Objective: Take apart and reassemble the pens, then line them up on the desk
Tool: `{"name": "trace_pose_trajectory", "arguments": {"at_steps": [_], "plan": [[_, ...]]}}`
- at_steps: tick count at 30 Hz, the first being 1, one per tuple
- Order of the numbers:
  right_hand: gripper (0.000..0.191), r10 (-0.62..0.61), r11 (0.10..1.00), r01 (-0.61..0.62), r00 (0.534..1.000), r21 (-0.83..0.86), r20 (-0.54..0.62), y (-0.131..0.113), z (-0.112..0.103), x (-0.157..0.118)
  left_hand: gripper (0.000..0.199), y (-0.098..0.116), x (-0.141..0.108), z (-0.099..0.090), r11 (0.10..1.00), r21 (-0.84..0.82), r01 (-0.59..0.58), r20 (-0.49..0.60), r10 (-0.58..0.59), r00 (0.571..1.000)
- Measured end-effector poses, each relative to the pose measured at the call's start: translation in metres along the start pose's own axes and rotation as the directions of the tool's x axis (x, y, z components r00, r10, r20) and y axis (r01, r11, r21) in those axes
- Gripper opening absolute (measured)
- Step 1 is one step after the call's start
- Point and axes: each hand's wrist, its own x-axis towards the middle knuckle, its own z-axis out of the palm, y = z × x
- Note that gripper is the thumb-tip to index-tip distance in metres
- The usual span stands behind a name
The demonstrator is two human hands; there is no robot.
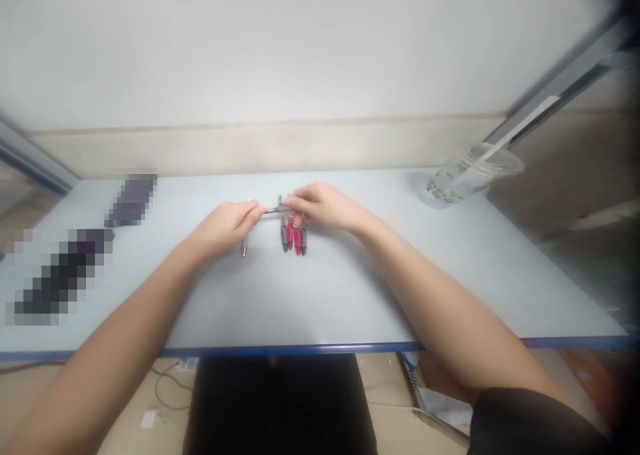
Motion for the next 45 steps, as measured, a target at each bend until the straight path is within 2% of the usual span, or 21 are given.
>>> {"name": "trace_pose_trajectory", "arguments": {"at_steps": [3,6,10,14,18,24,34,41,45], "plan": [[0.024,-0.028,0.994,0.027,1.0,0.105,0.008,0.001,-0.004,0.003,0.044,-0.005,0.001,0.0,1.0,-0.028,0.0,-0.012,0.0,1.0],[0.026,-0.051,0.96,0.082,0.991,0.266,-0.123,0.002,-0.006,0.005,0.045,-0.012,0.002,0.0,0.998,-0.057,-0.007,-0.047,0.004,0.999],[0.025,0.013,0.909,0.099,0.964,0.406,-0.264,0.005,-0.006,0.01,0.041,-0.015,0.005,0.003,0.999,-0.042,0.03,-0.052,-0.032,0.998],[0.022,0.006,0.89,0.17,0.923,0.423,-0.384,0.005,-0.004,0.013,0.035,-0.014,0.005,0.006,0.999,-0.037,-0.003,-0.071,0.0,0.997],[0.02,0.006,0.904,0.185,0.896,0.386,-0.445,0.001,-0.005,0.013,0.035,-0.016,0.006,0.007,0.999,-0.043,-0.027,-0.07,0.024,0.997],[0.02,0.037,0.918,0.152,0.887,0.367,-0.46,0.001,-0.009,0.012,0.041,-0.018,0.006,0.008,0.998,-0.064,-0.016,-0.077,0.011,0.997],[0.019,0.072,0.908,0.13,0.888,0.399,-0.454,0.002,-0.012,0.012,0.04,-0.007,0.004,0.007,0.996,-0.083,0.013,-0.073,-0.019,0.997],[0.023,0.063,0.922,0.105,0.908,0.373,-0.413,0.007,-0.009,0.011,0.037,-0.013,0.006,0.01,0.997,-0.077,0.024,-0.1,-0.031,0.994],[0.023,0.079,0.918,0.111,0.89,0.38,-0.45,0.01,-0.009,0.014,0.036,-0.012,0.007,0.009,0.997,-0.072,0.032,-0.078,-0.038,0.996]]}}
